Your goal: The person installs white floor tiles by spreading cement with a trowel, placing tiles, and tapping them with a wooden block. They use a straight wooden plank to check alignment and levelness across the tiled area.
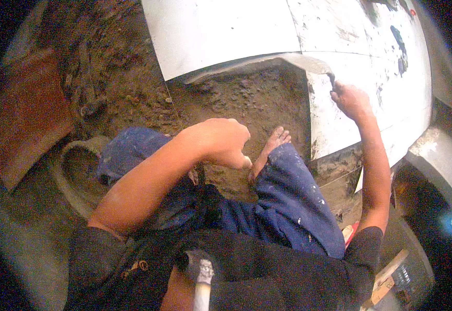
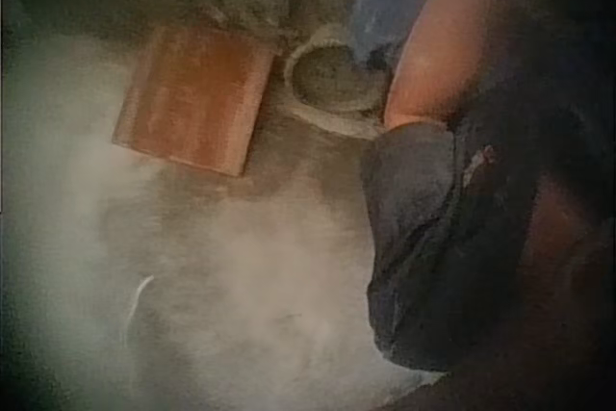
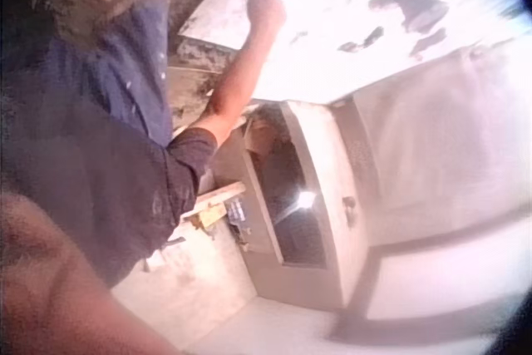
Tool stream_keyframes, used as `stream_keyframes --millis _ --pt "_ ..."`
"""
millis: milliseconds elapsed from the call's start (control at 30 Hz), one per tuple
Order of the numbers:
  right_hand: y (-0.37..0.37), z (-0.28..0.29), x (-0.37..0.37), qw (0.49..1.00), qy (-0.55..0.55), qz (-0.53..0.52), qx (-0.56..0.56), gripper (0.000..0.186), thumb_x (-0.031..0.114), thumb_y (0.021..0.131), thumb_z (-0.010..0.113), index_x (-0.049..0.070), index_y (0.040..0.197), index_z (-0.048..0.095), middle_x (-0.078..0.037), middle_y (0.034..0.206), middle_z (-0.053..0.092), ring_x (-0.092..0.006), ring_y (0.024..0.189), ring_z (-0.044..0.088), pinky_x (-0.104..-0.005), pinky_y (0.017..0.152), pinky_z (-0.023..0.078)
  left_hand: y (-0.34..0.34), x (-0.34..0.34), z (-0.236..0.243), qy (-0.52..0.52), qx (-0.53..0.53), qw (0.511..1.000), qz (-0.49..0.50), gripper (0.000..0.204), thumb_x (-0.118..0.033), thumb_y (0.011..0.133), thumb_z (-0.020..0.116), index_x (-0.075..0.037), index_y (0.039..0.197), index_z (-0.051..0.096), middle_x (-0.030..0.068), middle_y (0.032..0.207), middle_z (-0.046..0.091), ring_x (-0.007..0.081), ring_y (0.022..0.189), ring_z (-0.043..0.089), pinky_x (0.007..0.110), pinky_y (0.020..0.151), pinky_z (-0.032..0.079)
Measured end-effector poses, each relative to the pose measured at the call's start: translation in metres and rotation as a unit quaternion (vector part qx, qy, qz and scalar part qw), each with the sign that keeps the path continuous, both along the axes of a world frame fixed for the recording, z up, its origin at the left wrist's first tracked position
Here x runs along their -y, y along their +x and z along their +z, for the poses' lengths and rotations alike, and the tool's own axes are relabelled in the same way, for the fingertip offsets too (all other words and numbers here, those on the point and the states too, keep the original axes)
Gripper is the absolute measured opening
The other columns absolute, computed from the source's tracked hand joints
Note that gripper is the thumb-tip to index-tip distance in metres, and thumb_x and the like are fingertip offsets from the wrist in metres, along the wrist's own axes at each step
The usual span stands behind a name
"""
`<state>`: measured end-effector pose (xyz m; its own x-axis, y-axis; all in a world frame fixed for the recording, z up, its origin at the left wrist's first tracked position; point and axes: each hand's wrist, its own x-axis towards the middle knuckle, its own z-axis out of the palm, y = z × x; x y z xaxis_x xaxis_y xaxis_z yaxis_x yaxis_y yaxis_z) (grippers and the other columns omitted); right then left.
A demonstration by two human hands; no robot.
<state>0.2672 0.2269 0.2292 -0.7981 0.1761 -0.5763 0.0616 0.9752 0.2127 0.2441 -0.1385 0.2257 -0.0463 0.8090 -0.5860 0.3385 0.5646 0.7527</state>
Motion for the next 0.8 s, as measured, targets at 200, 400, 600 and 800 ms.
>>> stream_keyframes --millis 200,400,600,800 --pt "0.042 -0.020 0.018 0.979 -0.158 -0.131 -0.015 0.039 0.034 0.095 0.056 -0.003 0.105 0.061 -0.030 0.096 0.066 -0.0456 0.096 0.065 -0.0513 0.085 0.049 -0.003 -0.011 -0.005 -0.029 0.002 0.999 -0.040 0.056 -0.048 0.076 0.070 0.005 0.097 0.072 0.0284 0.096 0.070 0.0435 0.094 0.068 0.049 0.085 0.055" --pt "0.087 -0.008 0.022 0.984 -0.126 -0.123 0.027 0.040 0.035 0.094 0.055 -0.003 0.106 0.060 -0.030 0.097 0.065 -0.0467 0.097 0.063 -0.0536 0.086 0.049 -0.007 -0.015 -0.008 -0.013 0.004 0.999 -0.051 0.058 -0.048 0.079 0.069 0.006 0.102 0.069 0.0305 0.099 0.069 0.0448 0.098 0.067 0.050 0.089 0.053" --pt "0.071 -0.008 0.026 0.972 -0.146 -0.186 -0.006 0.040 0.034 0.094 0.053 -0.004 0.106 0.061 -0.030 0.103 0.066 -0.0449 0.100 0.064 -0.0517 0.089 0.050 -0.015 -0.009 -0.017 -0.027 -0.018 0.998 -0.062 0.058 -0.049 0.081 0.068 0.005 0.103 0.068 0.0307 0.099 0.068 0.0449 0.098 0.066 0.050 0.088 0.052" --pt "0.073 -0.021 0.030 0.978 -0.174 -0.117 0.000 0.041 0.034 0.095 0.050 -0.003 0.107 0.059 -0.028 0.100 0.066 -0.0457 0.095 0.064 -0.0526 0.088 0.050 -0.016 -0.020 -0.020 -0.045 -0.010 0.996 -0.076 0.062 -0.047 0.082 0.069 0.004 0.116 0.065 0.0292 0.110 0.068 0.0423 0.108 0.065 0.048 0.095 0.050"
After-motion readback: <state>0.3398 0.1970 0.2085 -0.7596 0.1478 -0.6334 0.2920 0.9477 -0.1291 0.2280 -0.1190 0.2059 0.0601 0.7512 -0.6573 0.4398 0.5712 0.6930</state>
